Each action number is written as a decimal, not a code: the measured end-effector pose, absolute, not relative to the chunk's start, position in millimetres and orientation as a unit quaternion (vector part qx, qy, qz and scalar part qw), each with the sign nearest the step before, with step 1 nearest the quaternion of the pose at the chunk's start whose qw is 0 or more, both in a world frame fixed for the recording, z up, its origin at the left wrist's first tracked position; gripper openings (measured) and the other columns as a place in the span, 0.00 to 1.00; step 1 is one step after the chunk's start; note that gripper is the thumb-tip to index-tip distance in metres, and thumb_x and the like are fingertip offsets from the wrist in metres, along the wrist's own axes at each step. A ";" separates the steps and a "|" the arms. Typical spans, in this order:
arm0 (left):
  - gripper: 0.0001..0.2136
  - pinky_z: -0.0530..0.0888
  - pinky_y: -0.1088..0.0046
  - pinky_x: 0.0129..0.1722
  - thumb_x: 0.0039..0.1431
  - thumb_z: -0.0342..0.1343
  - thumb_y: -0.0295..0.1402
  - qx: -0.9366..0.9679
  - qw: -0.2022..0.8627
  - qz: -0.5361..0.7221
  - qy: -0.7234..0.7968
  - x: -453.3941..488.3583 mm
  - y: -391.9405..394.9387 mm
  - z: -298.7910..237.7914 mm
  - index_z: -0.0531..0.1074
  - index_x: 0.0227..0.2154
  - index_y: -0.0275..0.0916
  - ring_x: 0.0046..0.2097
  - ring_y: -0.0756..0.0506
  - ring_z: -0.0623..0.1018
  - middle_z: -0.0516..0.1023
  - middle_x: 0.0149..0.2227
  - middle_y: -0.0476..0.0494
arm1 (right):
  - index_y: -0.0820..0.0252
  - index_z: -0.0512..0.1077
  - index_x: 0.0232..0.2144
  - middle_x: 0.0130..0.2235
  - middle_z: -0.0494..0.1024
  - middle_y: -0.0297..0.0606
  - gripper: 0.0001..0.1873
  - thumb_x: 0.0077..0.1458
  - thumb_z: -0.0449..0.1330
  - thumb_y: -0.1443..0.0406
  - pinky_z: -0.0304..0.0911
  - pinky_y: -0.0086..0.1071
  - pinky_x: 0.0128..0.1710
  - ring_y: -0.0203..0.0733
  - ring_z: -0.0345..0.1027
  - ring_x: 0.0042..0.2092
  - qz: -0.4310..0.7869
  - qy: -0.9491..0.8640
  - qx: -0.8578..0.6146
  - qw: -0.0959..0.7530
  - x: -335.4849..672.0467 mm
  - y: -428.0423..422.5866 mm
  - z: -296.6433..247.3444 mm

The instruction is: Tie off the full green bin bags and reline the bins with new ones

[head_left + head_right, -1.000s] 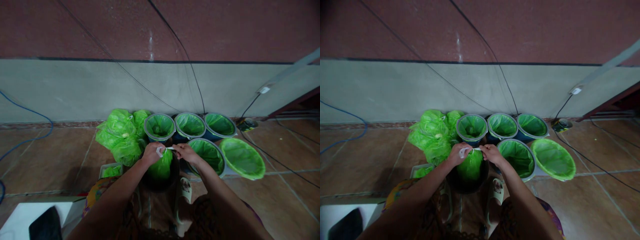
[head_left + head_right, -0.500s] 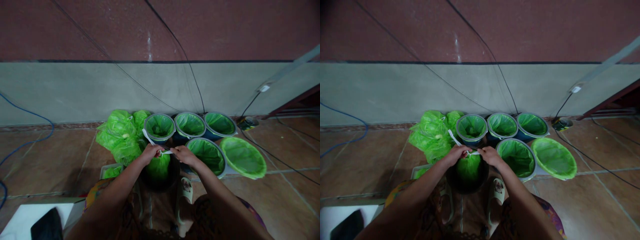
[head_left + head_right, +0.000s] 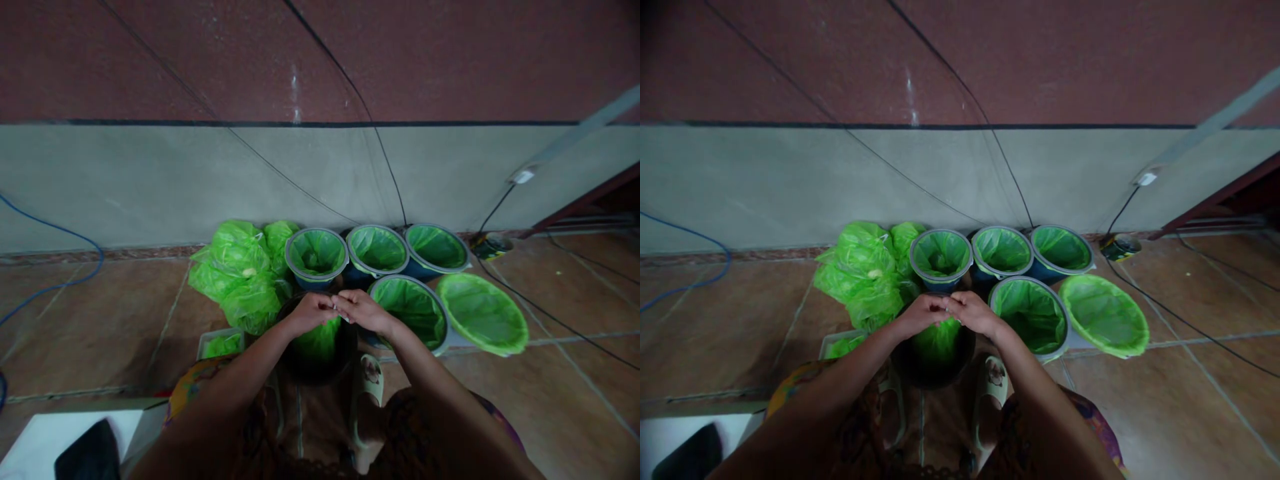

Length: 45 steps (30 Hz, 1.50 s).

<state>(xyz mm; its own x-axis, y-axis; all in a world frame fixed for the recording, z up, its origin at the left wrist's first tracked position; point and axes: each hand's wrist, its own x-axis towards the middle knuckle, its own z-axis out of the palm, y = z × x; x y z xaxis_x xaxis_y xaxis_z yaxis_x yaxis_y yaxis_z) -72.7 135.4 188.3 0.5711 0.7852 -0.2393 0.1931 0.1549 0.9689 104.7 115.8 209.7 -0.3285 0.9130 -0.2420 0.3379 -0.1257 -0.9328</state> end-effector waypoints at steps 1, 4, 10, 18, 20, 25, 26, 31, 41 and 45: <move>0.09 0.62 0.76 0.24 0.49 0.59 0.36 0.624 0.624 0.228 0.410 -71.9 135.0 188.2 0.74 0.20 0.35 0.22 0.53 0.66 0.68 0.18 0.54 | 0.58 0.64 0.21 0.17 0.62 0.28 0.29 0.55 0.53 0.41 0.52 0.27 0.21 0.30 0.55 0.20 0.545 -0.593 -0.518 0.287 104.2 116.6 211.4; 0.12 0.60 0.76 0.24 0.54 0.56 0.38 0.646 0.593 0.225 0.424 -70.6 135.0 187.5 0.74 0.21 0.36 0.20 0.53 0.65 0.66 0.16 0.54 | 0.59 0.70 0.29 0.16 0.63 0.27 0.31 0.54 0.50 0.38 0.52 0.28 0.20 0.32 0.56 0.18 0.556 -0.520 -0.552 0.341 103.4 117.8 214.1; 0.11 0.62 0.76 0.24 0.53 0.54 0.37 0.607 0.622 0.264 0.418 -70.9 135.1 190.0 0.75 0.25 0.35 0.21 0.53 0.66 0.67 0.17 0.54 | 0.61 0.72 0.37 0.18 0.67 0.30 0.35 0.53 0.51 0.36 0.55 0.27 0.18 0.34 0.60 0.18 0.632 -0.456 -0.546 0.308 98.3 111.6 208.6; 0.11 0.63 0.78 0.23 0.52 0.56 0.38 0.515 0.656 0.315 0.454 -71.6 136.5 192.4 0.73 0.22 0.35 0.20 0.54 0.64 0.66 0.17 0.54 | 0.61 0.74 0.34 0.26 0.70 0.30 0.25 0.48 0.64 0.44 0.61 0.25 0.23 0.29 0.60 0.24 0.654 -0.527 -0.473 0.266 102.8 110.9 209.9; 0.10 0.64 0.78 0.22 0.52 0.56 0.37 0.500 0.659 0.314 0.466 -70.4 136.3 190.2 0.73 0.24 0.36 0.19 0.55 0.65 0.67 0.17 0.54 | 0.61 0.74 0.33 0.23 0.69 0.28 0.22 0.46 0.67 0.49 0.59 0.25 0.22 0.29 0.59 0.22 0.635 -0.545 -0.486 0.251 104.4 113.0 206.1; 0.09 0.67 0.78 0.22 0.53 0.56 0.34 0.474 0.660 0.305 0.496 -67.3 135.6 189.7 0.70 0.22 0.35 0.20 0.53 0.71 0.73 0.19 0.50 | 0.60 0.72 0.25 0.19 0.66 0.27 0.15 0.46 0.64 0.53 0.53 0.26 0.18 0.28 0.54 0.18 0.580 -0.525 -0.560 0.273 105.1 117.0 198.1; 0.08 0.68 0.78 0.23 0.53 0.56 0.33 0.467 0.667 0.298 0.498 -67.6 135.7 190.7 0.71 0.23 0.35 0.22 0.52 0.74 0.75 0.20 0.48 | 0.60 0.72 0.25 0.19 0.66 0.27 0.15 0.47 0.64 0.54 0.52 0.26 0.18 0.28 0.53 0.18 0.578 -0.524 -0.559 0.280 105.0 116.7 199.0; 0.05 0.70 0.75 0.28 0.46 0.61 0.31 0.447 0.699 0.287 0.479 -73.4 137.4 195.6 0.74 0.25 0.34 0.26 0.51 0.75 0.77 0.23 0.47 | 0.60 0.74 0.28 0.20 0.69 0.28 0.13 0.49 0.62 0.55 0.49 0.25 0.19 0.28 0.53 0.19 0.601 -0.548 -0.518 0.266 105.3 112.0 209.2; 0.08 0.67 0.75 0.33 0.40 0.63 0.29 0.551 0.648 0.338 0.403 -81.0 146.7 189.1 0.74 0.26 0.34 0.29 0.52 0.72 0.75 0.26 0.51 | 0.62 0.76 0.25 0.22 0.75 0.33 0.11 0.49 0.62 0.60 0.53 0.27 0.26 0.32 0.61 0.24 0.580 -0.593 -0.515 0.216 110.2 115.7 195.1; 0.01 0.66 0.76 0.32 0.47 0.57 0.26 0.649 0.565 0.329 0.389 -80.7 144.7 188.4 0.71 0.25 0.36 0.29 0.52 0.69 0.71 0.25 0.53 | 0.62 0.76 0.25 0.24 0.76 0.33 0.13 0.50 0.61 0.57 0.53 0.27 0.25 0.31 0.59 0.24 0.574 -0.600 -0.514 0.216 110.8 116.0 195.1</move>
